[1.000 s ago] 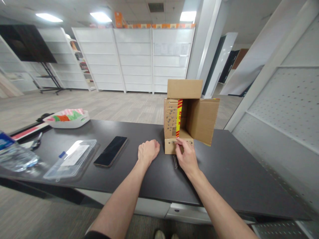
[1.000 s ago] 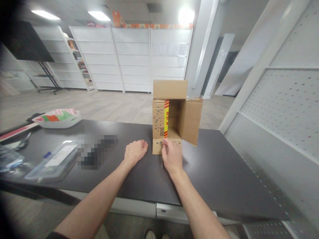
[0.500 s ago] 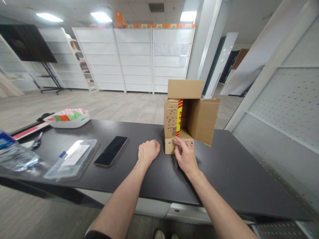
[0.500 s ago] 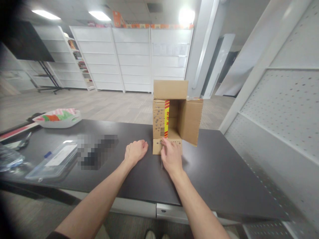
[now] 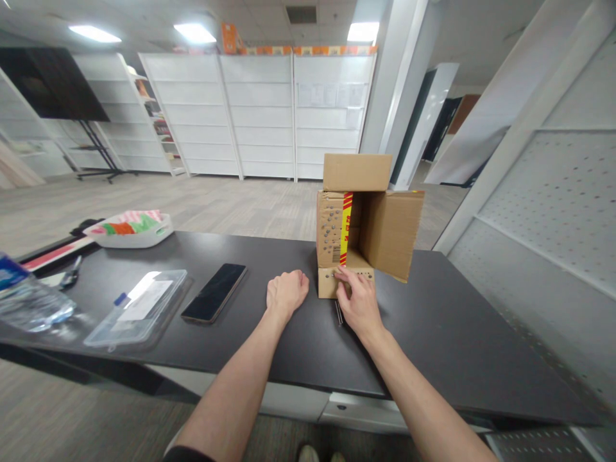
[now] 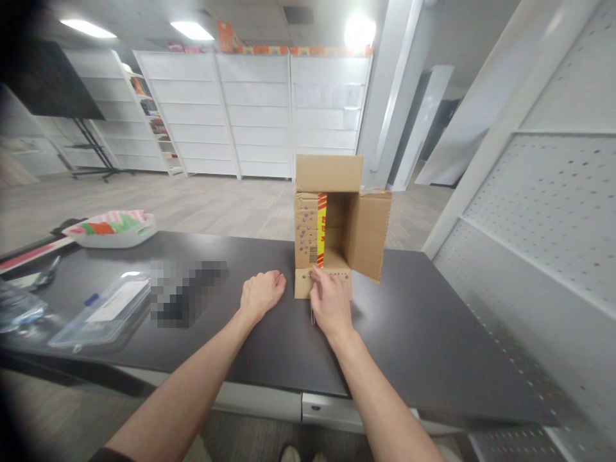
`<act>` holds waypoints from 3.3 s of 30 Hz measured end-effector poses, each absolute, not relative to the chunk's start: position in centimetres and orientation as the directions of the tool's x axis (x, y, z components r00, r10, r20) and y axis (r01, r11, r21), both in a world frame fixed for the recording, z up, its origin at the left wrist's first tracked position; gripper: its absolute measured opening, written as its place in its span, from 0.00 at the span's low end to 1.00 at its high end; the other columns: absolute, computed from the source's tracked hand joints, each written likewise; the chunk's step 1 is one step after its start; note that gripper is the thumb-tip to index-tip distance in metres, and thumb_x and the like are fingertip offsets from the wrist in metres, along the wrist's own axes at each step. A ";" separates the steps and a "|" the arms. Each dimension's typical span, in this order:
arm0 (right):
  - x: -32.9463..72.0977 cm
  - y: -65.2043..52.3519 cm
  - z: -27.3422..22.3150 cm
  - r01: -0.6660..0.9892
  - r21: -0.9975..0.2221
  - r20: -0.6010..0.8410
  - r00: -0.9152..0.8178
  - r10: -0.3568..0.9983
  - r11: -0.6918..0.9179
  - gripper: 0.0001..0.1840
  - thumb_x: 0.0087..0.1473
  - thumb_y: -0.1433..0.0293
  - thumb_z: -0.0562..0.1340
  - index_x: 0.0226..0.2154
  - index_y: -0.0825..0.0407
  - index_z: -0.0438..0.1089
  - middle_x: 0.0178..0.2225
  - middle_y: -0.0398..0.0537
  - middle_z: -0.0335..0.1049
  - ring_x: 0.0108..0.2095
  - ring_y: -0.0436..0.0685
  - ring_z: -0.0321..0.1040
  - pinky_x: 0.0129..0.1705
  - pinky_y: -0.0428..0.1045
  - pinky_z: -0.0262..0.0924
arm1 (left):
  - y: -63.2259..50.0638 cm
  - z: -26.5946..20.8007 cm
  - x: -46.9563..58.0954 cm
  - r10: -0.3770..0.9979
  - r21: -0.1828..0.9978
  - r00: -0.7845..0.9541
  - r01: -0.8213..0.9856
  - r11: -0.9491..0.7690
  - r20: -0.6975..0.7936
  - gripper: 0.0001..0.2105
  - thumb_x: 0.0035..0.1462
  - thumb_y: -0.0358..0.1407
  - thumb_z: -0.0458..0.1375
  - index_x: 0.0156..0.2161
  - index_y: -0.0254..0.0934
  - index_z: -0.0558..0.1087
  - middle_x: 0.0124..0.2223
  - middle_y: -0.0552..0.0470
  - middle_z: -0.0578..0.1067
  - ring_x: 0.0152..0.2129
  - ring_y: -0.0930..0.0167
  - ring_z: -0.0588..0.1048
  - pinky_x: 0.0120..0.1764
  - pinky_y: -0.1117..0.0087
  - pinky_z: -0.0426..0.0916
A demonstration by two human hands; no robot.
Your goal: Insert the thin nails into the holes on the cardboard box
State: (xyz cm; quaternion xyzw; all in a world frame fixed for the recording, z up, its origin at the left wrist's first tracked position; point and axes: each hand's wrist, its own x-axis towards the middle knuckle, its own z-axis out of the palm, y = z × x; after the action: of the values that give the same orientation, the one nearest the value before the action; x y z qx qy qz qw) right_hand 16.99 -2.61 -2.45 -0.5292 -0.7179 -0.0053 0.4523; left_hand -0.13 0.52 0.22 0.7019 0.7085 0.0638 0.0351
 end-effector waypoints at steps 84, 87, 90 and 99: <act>16.6 -5.8 0.0 0.807 -0.337 0.326 -0.384 0.864 0.486 0.09 0.49 0.78 0.53 0.26 0.50 0.66 0.41 0.44 0.66 0.45 0.58 0.53 0.45 0.55 0.44 | 0.7 -0.3 -0.3 0.997 0.133 0.003 0.991 -0.014 0.079 0.21 0.60 0.43 0.40 0.37 0.39 0.75 0.36 0.41 0.78 0.35 0.59 0.77 0.37 0.61 0.67; 16.6 -5.9 0.0 0.816 -0.310 0.324 -0.392 0.861 0.488 0.09 0.48 0.78 0.53 0.27 0.50 0.65 0.41 0.44 0.65 0.44 0.58 0.53 0.44 0.54 0.45 | 0.6 0.0 -0.2 0.998 0.136 0.000 0.991 -0.008 0.060 0.21 0.60 0.43 0.40 0.39 0.38 0.75 0.37 0.40 0.77 0.36 0.60 0.77 0.39 0.62 0.67; 16.6 -5.9 -0.1 0.821 -0.300 0.342 -0.382 0.859 0.485 0.08 0.47 0.78 0.53 0.28 0.49 0.63 0.39 0.45 0.65 0.43 0.58 0.54 0.42 0.54 0.46 | 0.6 0.2 -0.2 0.999 0.138 -0.010 0.990 0.004 0.043 0.22 0.61 0.43 0.40 0.39 0.38 0.75 0.38 0.40 0.77 0.37 0.61 0.77 0.39 0.63 0.67; 16.7 -5.2 -0.9 0.786 -0.438 0.535 -0.161 0.829 0.435 0.03 0.47 0.74 0.56 0.27 0.50 0.61 0.34 0.45 0.66 0.40 0.58 0.57 0.43 0.53 0.47 | 0.5 0.3 -0.1 0.999 0.139 -0.015 0.990 0.011 0.029 0.22 0.61 0.44 0.40 0.40 0.38 0.75 0.38 0.39 0.77 0.37 0.59 0.76 0.39 0.62 0.67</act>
State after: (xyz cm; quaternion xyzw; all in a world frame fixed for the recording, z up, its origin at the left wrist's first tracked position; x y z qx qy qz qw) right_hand 16.70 -5.17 -0.94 -0.5305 -0.7614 0.0289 0.3715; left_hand -0.11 0.52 0.29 0.7008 0.7098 0.0597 0.0387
